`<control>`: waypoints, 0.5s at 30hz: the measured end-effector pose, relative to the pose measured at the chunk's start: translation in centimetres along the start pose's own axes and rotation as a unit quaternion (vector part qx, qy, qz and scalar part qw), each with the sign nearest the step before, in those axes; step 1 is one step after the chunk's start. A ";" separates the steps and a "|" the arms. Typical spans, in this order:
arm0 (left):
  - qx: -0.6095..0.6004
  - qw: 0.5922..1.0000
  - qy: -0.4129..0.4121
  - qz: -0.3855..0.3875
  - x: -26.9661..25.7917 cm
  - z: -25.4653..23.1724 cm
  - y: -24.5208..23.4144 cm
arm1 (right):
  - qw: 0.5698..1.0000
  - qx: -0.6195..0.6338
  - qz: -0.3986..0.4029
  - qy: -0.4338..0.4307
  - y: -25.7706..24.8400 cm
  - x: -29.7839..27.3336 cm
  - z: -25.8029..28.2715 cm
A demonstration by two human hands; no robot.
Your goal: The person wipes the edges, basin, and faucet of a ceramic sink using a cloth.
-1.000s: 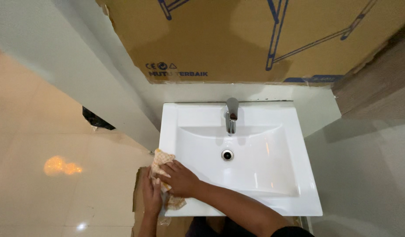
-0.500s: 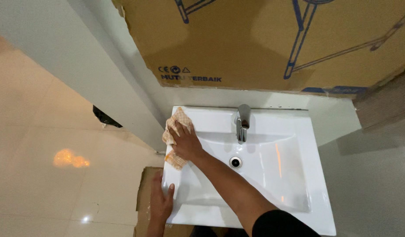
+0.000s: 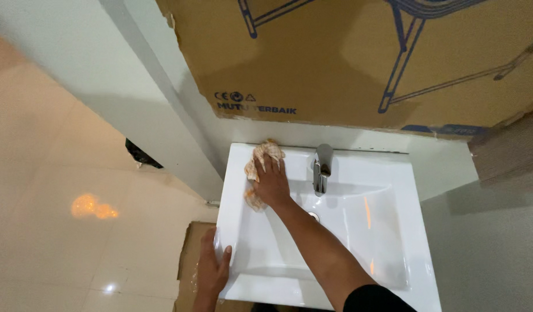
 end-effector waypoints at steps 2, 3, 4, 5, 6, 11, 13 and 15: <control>0.006 0.999 0.031 -0.006 0.0 -0.1 0.1 | 0.999 -0.032 0.017 0.003 -0.3 -0.7 -1.2; 0.015 0.999 0.027 -0.006 0.0 0.1 0.2 | 0.999 -0.014 0.005 0.040 -0.6 -0.9 -2.0; 0.025 0.999 0.023 -0.005 -0.2 0.3 0.2 | 0.997 0.004 -0.006 0.076 -0.9 -1.3 -2.8; 0.025 0.999 0.022 -0.005 -0.4 0.4 0.1 | 0.997 0.004 -0.006 0.076 -1.1 -1.8 -3.2; 0.021 0.999 0.031 -0.006 -0.3 0.3 0.1 | 0.996 -0.002 -0.015 0.090 -1.6 -2.1 -3.9; 0.041 0.999 0.008 0.011 -0.2 0.2 0.2 | 0.991 -0.021 -0.051 0.122 -3.0 -3.8 -6.7; 0.012 1.000 -0.002 0.017 -0.1 -0.3 0.0 | 0.992 -0.023 -0.027 0.121 -2.6 -3.8 -6.9; 0.020 1.000 0.001 0.019 0.1 -0.9 -0.1 | 0.993 -0.038 -0.026 0.112 -2.0 -3.4 -6.7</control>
Point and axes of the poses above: each hand's wrist, its own x-axis towards the middle knuckle, its own y-axis out of the palm, z = x × y, the point moved 6 cm from there along x, towards the middle knuckle, and after that the axes turned 12 degrees about -z, right-handed, at the moved point
